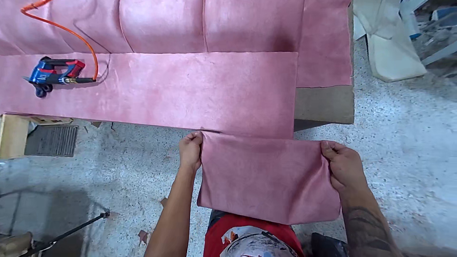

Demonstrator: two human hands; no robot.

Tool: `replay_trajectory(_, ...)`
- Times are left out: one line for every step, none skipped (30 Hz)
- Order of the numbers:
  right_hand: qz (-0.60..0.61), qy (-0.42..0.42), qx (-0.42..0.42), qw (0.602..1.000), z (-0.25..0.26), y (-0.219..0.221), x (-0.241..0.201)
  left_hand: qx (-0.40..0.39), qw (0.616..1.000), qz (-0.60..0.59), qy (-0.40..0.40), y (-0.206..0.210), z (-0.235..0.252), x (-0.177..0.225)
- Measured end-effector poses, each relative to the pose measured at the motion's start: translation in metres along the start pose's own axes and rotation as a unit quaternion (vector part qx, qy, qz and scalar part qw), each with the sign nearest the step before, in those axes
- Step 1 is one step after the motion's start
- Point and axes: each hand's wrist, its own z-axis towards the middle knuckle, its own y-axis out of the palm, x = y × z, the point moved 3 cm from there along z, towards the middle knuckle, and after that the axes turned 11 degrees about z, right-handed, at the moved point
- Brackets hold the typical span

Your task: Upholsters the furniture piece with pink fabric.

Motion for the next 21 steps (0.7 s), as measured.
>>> replay_trajectory(0.003,0.005,0.006,1.000,0.002,-0.001,0.003,0.023,1.000,-0.003,-0.002,0.002,0.003,-0.002)
replay_trajectory(0.000,0.010,0.011,1.000,0.007,-0.002,0.011,0.033,0.999,0.007,-0.011,0.005,0.006,-0.010)
replay_trajectory(-0.009,0.015,0.014,1.000,0.014,-0.001,0.021,0.029,0.999,0.029,-0.023,0.011,0.009,-0.019)
replay_trajectory(-0.013,0.022,0.014,1.000,0.022,0.002,0.034,0.009,0.998,0.058,-0.036,0.021,0.013,-0.029)
replay_trajectory(-0.012,0.033,0.011,0.999,0.029,0.007,0.048,-0.007,0.996,0.077,-0.050,0.032,0.016,-0.039)
replay_trajectory(-0.003,0.046,0.007,0.999,0.035,0.015,0.059,-0.011,0.994,0.087,-0.065,0.043,0.016,-0.044)
replay_trajectory(0.014,0.065,0.002,0.998,0.038,0.026,0.070,-0.008,0.992,0.096,-0.075,0.050,0.016,-0.045)
replay_trajectory(0.038,0.090,-0.001,0.995,0.038,0.036,0.078,-0.002,0.991,0.107,-0.081,0.052,0.014,-0.045)
replay_trajectory(0.064,0.114,-0.001,0.991,0.037,0.047,0.084,0.005,0.989,0.122,-0.085,0.053,0.012,-0.044)
replay_trajectory(0.088,0.136,-0.005,0.987,0.035,0.056,0.086,0.013,0.986,0.139,-0.087,0.055,0.011,-0.041)
replay_trajectory(0.110,0.154,-0.015,0.982,0.033,0.062,0.087,0.014,0.983,0.155,-0.093,0.056,0.010,-0.039)
replay_trajectory(0.121,0.169,-0.030,0.978,0.030,0.064,0.086,0.004,0.980,0.165,-0.109,0.056,0.009,-0.038)
replay_trajectory(0.121,0.179,-0.045,0.975,0.028,0.065,0.085,-0.017,0.979,0.155,-0.129,0.055,0.007,-0.040)
replay_trajectory(0.123,0.185,-0.054,0.973,0.027,0.065,0.084,-0.044,0.982,0.116,-0.143,0.055,0.005,-0.041)
replay_trajectory(0.137,0.196,-0.066,0.969,0.028,0.064,0.083,-0.080,0.983,0.066,-0.154,0.055,0.004,-0.045)
replay_trajectory(0.147,0.203,-0.079,0.965,0.029,0.062,0.083,-0.106,0.981,0.019,-0.164,0.056,0.005,-0.048)
replay_trajectory(0.154,0.204,-0.088,0.963,0.030,0.062,0.083,-0.113,0.979,-0.018,-0.168,0.057,0.007,-0.052)
replay_trajectory(0.162,0.201,-0.092,0.962,0.029,0.061,0.083,-0.112,0.978,-0.045,-0.168,0.059,0.010,-0.055)
replay_trajectory(0.172,0.198,-0.093,0.961,0.027,0.061,0.083,-0.107,0.979,-0.058,-0.166,0.061,0.010,-0.056)
replay_trajectory(0.175,0.194,-0.093,0.961,0.024,0.061,0.083,-0.101,0.979,-0.060,-0.168,0.062,0.007,-0.056)
replay_trajectory(0.172,0.187,-0.091,0.963,0.023,0.060,0.084,-0.096,0.979,-0.058,-0.172,0.062,0.003,-0.054)
